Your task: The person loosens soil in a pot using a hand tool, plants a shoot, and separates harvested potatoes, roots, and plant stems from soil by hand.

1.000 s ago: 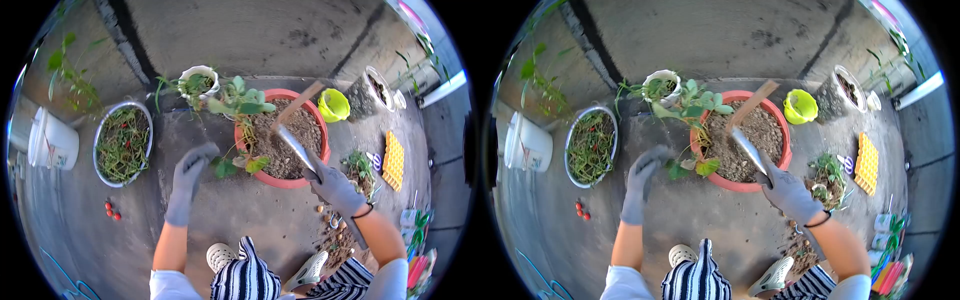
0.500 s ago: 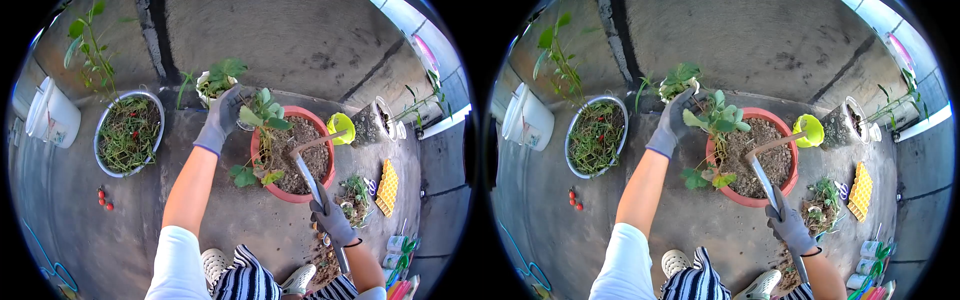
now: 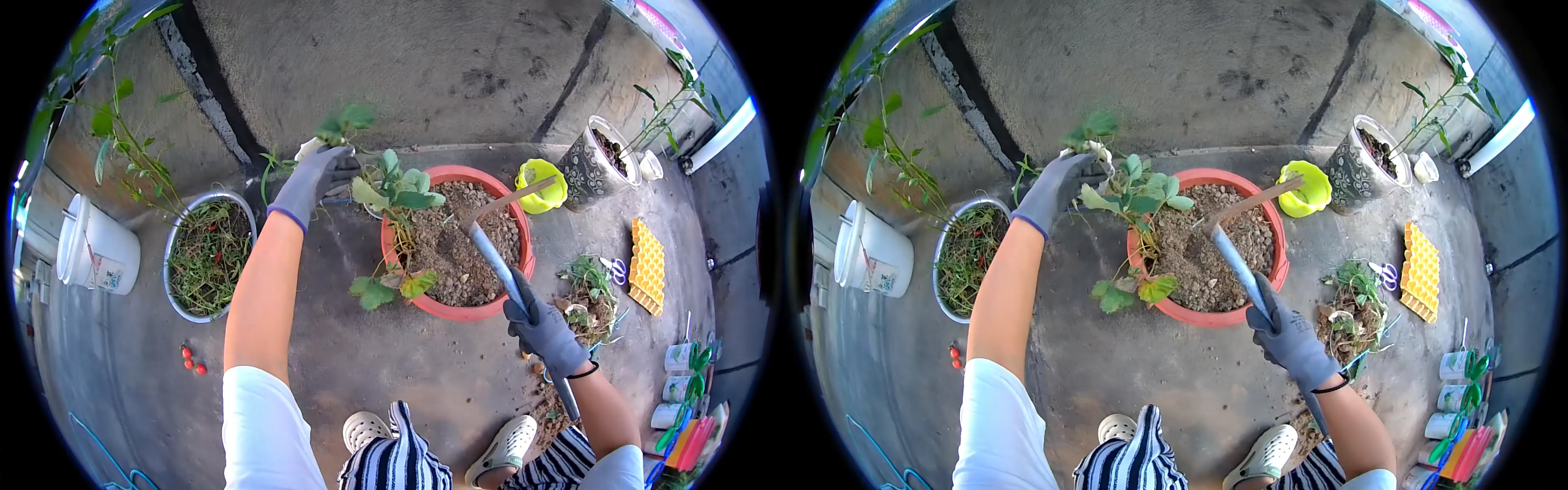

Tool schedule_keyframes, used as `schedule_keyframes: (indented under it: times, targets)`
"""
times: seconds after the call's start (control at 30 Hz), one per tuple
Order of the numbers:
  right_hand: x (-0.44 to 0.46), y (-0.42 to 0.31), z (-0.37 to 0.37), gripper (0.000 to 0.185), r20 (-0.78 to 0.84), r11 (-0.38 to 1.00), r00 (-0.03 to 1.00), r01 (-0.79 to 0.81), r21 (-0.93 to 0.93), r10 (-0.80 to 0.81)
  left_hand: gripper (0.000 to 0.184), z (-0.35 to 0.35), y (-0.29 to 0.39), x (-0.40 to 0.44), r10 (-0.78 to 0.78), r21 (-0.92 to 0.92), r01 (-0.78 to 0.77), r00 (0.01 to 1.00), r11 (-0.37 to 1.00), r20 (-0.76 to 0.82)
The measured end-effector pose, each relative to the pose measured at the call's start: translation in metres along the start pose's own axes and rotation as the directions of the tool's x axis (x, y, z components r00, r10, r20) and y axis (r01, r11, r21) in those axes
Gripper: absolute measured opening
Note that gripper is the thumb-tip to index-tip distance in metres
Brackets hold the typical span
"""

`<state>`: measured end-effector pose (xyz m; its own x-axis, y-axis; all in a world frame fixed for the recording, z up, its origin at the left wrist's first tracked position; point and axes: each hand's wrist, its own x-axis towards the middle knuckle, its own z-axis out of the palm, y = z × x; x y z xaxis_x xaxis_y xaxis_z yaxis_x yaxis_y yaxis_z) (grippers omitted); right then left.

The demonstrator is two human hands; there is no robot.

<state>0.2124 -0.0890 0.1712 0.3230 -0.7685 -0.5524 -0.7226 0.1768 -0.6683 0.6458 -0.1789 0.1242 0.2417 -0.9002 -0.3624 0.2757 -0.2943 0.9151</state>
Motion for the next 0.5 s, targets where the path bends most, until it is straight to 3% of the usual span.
schedule_keyframes:
  times: [0.1, 0.13, 0.17, 0.23, 0.3, 0.37, 0.43, 0.5]
  targets:
    - [-0.001, 0.0, -0.001, 0.077, 0.04, 0.998, 0.999, 0.008, -0.057, -0.006, 0.035, -0.006, -0.011, -0.035, -0.064, -0.13, 0.07, 0.997, 0.989, 0.045]
    - [0.0, 0.006, -0.001, 0.078, 0.071, 0.997, 0.997, 0.018, -0.075, -0.012, 0.036, -0.02, -0.031, -0.033, 0.044, -0.288, -0.002, 0.989, 0.958, 0.139]
    - [0.002, 0.013, -0.001, 0.078, 0.076, 0.997, 0.997, 0.025, -0.078, -0.019, 0.036, -0.023, -0.042, -0.045, 0.048, -0.289, -0.008, 0.99, 0.957, 0.131]
    - [0.005, 0.024, 0.001, 0.077, 0.093, 0.937, 0.991, 0.12, -0.329, -0.094, 0.032, -0.028, -0.067, -0.071, 0.281, -0.62, -0.07, 0.927, 0.782, 0.25]
    - [0.006, 0.023, 0.004, 0.075, 0.094, 0.914, 0.989, 0.142, -0.38, -0.114, 0.03, -0.034, -0.097, -0.086, 0.288, -0.711, -0.054, 0.933, 0.702, 0.214]
    - [0.007, 0.009, 0.008, 0.072, 0.072, 0.993, 0.997, -0.009, -0.119, 0.018, 0.028, -0.041, -0.123, -0.085, 0.297, -0.796, -0.047, 0.94, 0.603, 0.17]
    - [0.019, -0.005, 0.012, 0.068, 0.066, 0.985, 0.998, 0.033, -0.172, -0.022, 0.027, -0.043, -0.143, -0.078, 0.35, -0.873, -0.028, 0.922, 0.487, 0.165]
    - [0.033, -0.027, 0.017, 0.065, 0.032, 0.982, 0.994, -0.1, -0.161, 0.106, 0.027, -0.03, -0.141, -0.079, 0.357, -0.894, -0.023, 0.921, 0.446, 0.154]
